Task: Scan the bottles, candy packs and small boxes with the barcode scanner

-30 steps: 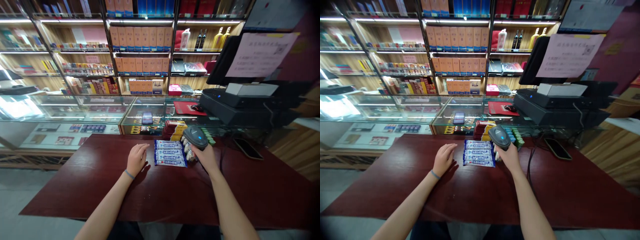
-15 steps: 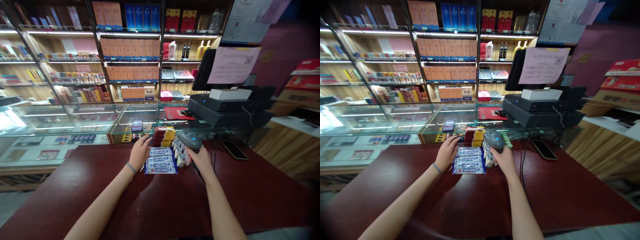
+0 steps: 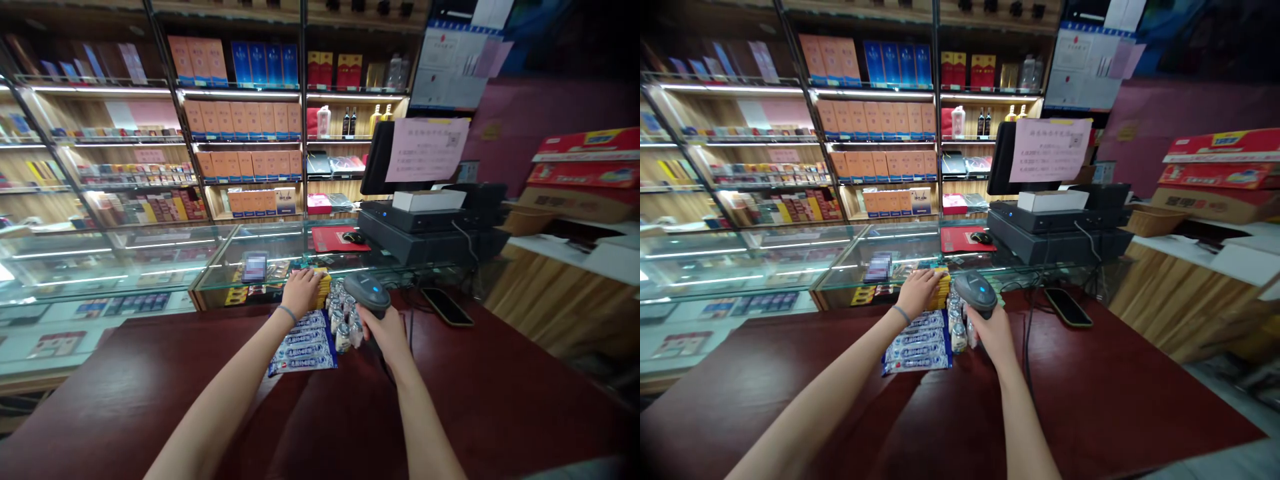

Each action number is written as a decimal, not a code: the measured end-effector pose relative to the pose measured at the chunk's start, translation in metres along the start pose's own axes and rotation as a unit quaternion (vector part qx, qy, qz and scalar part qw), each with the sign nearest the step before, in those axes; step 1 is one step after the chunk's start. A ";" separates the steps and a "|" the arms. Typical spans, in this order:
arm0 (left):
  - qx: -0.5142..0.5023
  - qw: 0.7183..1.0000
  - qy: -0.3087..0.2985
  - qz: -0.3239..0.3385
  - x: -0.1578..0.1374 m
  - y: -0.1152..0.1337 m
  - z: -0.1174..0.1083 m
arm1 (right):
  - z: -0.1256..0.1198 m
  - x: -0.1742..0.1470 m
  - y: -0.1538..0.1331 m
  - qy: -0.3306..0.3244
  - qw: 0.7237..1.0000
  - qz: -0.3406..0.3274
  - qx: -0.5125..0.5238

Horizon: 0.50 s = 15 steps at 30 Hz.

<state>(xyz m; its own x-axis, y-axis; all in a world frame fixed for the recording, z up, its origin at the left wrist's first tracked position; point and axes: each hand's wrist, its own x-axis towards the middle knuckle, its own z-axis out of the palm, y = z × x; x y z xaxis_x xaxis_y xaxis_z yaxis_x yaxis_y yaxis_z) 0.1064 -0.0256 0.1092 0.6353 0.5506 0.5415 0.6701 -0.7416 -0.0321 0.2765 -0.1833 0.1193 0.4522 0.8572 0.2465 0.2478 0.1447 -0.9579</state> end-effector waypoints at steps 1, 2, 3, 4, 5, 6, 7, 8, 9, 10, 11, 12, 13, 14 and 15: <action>0.002 1.000 -0.003 0.003 0.000 0.000 0.000 | 0.000 0.000 0.000 0.000 1.000 -0.001 0.000; 0.003 1.000 -0.006 0.007 0.000 0.000 -0.002 | 0.001 -0.001 -0.001 0.002 1.000 -0.003 -0.002; 0.003 1.000 -0.009 0.013 0.000 -0.001 -0.004 | 0.001 -0.001 -0.001 0.005 1.000 -0.002 -0.004; 0.001 1.000 -0.009 0.020 -0.001 -0.001 -0.006 | 0.002 -0.001 -0.001 0.007 1.000 -0.001 -0.004; -0.005 1.000 -0.008 0.030 -0.002 -0.002 -0.010 | 0.002 -0.002 -0.001 0.008 1.000 0.000 -0.002; -0.013 0.999 -0.002 0.038 -0.004 -0.003 -0.014 | 0.003 -0.002 0.000 0.009 1.000 -0.002 0.002; -0.025 0.999 0.011 0.043 -0.007 -0.005 -0.019 | 0.003 -0.002 0.000 0.014 1.000 -0.004 0.009; -0.038 0.998 0.030 0.042 -0.012 -0.007 -0.024 | 0.004 -0.003 0.001 0.019 1.000 -0.005 0.016; -0.055 0.996 0.056 0.032 -0.017 -0.009 -0.028 | 0.006 -0.003 0.001 0.026 0.999 -0.005 0.022; -0.074 0.993 0.086 0.014 -0.025 -0.012 -0.032 | 0.008 -0.004 0.001 0.030 0.999 -0.003 0.027; -0.097 0.988 0.118 -0.011 -0.033 -0.016 -0.036 | 0.010 -0.004 0.000 0.031 0.999 -0.003 0.031; -0.127 0.980 0.148 -0.042 -0.043 -0.020 -0.039 | 0.012 -0.004 -0.002 0.031 0.999 -0.004 0.032; -0.163 0.968 0.175 -0.078 -0.054 -0.025 -0.040 | 0.016 -0.005 -0.004 0.027 0.999 -0.009 0.030; -0.206 0.951 0.197 -0.119 -0.066 -0.030 -0.041 | 0.019 -0.006 -0.007 0.021 0.999 -0.016 0.025; -0.252 0.930 0.214 -0.162 -0.078 -0.036 -0.041 | 0.024 -0.007 -0.010 0.015 0.999 -0.026 0.021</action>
<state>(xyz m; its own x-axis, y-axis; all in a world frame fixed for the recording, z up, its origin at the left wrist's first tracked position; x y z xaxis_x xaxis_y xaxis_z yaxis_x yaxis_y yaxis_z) 0.0172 -0.0577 0.1020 0.1475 0.6531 0.7428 0.4660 -0.7083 0.5302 0.2507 -0.1790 0.1236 0.4651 0.8331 0.2995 0.2354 0.2098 -0.9490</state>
